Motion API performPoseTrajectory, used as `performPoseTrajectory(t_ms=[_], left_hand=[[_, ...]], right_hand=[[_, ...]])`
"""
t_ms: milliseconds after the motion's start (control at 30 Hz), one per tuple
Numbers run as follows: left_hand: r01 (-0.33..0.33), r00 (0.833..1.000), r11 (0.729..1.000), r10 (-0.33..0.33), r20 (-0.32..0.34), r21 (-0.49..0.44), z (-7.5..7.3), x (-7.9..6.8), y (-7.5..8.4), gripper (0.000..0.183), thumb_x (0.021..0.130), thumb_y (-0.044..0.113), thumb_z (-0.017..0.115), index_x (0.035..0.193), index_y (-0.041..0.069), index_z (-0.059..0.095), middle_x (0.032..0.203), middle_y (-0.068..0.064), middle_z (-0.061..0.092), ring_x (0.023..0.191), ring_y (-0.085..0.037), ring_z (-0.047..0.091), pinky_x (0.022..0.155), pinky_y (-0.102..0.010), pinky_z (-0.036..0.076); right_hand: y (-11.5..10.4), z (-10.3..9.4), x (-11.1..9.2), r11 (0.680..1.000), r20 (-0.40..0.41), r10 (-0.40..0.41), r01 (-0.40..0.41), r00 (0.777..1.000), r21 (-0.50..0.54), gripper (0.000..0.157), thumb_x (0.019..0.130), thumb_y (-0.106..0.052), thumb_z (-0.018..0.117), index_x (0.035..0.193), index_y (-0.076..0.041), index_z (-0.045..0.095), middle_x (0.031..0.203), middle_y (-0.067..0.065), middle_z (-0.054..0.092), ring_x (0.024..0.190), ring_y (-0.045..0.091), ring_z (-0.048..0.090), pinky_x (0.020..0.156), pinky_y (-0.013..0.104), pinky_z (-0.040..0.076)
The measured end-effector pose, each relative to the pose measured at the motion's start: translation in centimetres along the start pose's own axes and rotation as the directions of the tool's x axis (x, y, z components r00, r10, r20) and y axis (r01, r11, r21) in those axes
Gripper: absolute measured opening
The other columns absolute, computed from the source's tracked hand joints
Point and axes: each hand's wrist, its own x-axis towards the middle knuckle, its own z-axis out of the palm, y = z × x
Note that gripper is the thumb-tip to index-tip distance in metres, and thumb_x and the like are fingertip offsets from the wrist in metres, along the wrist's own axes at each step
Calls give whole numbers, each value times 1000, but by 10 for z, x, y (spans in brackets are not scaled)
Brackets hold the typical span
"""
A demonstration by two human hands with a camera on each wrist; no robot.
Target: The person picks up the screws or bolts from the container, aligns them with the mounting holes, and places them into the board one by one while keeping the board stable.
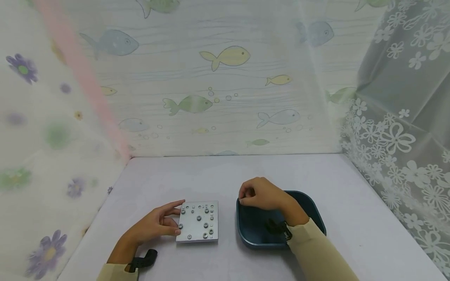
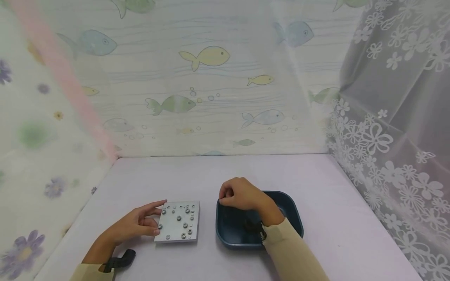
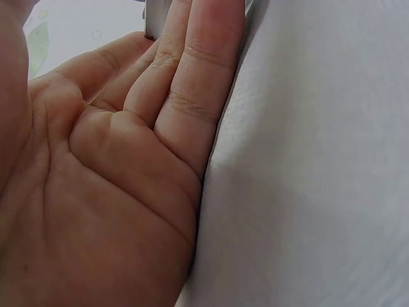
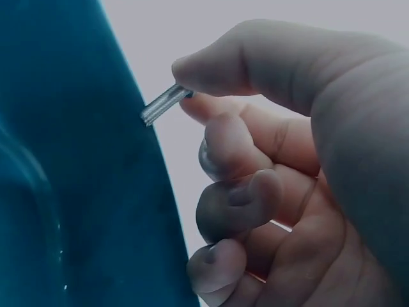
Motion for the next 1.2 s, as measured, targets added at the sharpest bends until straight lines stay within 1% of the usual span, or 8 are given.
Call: performPoseTrajectory(t_ms=[67,200,267,500,633,733,1000,1200], left_hand=[[3,1000,1000,-3,-1,1,-1,1,-2,99,83,16,87,164,17,30,149,-23,53,100,-33,76,89,-29,56],[4,1000,1000,-4,0,1,-3,1,-3,99,83,16,87,164,18,31,149,-22,54,99,-33,76,88,-29,56],[-4,1000,1000,4,7,2,-3,1,-3,98,84,16,86,164,17,30,148,-23,54,99,-34,76,88,-30,57],[3,1000,1000,-3,19,1,-3,1,-5,97,84,15,86,164,20,32,148,-21,54,99,-34,76,87,-30,56],[-3,1000,1000,3,20,3,-3,3,-6,97,84,15,86,164,19,32,147,-21,55,99,-35,75,88,-30,56],[-3,1000,1000,3,18,1,-3,4,-7,97,83,16,86,164,19,32,146,-21,56,99,-35,75,88,-30,56],[7,1000,1000,-7,2,6,-3,5,-5,97,83,17,87,163,20,33,145,-20,57,99,-34,75,89,-30,55],[13,1000,1000,-13,-3,9,-3,4,-4,97,83,18,87,163,19,33,145,-20,57,98,-32,76,89,-30,55]], right_hand=[[-2,0,0,1000,-17,-7,8,1000,21,2,96,-25,73,95,-23,73,66,-8,57,61,6,52,64,28,49],[-6,3,1,998,-53,-26,30,998,63,8,96,-27,73,98,-19,74,65,-8,56,60,6,51,64,28,49],[-9,4,2,997,-67,-36,40,997,71,10,96,-27,72,100,-18,74,65,-8,55,60,6,51,64,28,49],[-15,11,8,996,-100,-41,49,994,75,8,96,-25,72,100,-18,73,65,-8,53,60,6,50,62,28,48],[-18,16,12,996,-114,-46,54,992,73,7,95,-24,72,100,-19,72,65,-8,52,60,5,49,61,27,47],[-25,19,15,996,-124,-43,53,991,76,4,95,-22,71,99,-21,72,65,-8,52,60,6,50,61,27,47],[-41,33,27,996,-134,-26,37,991,79,3,94,-23,73,96,-22,71,66,-7,53,61,7,50,60,26,45],[-51,42,33,998,-149,-19,27,989,53,5,94,-21,74,96,-25,71,68,-6,55,60,9,51,58,25,44]])
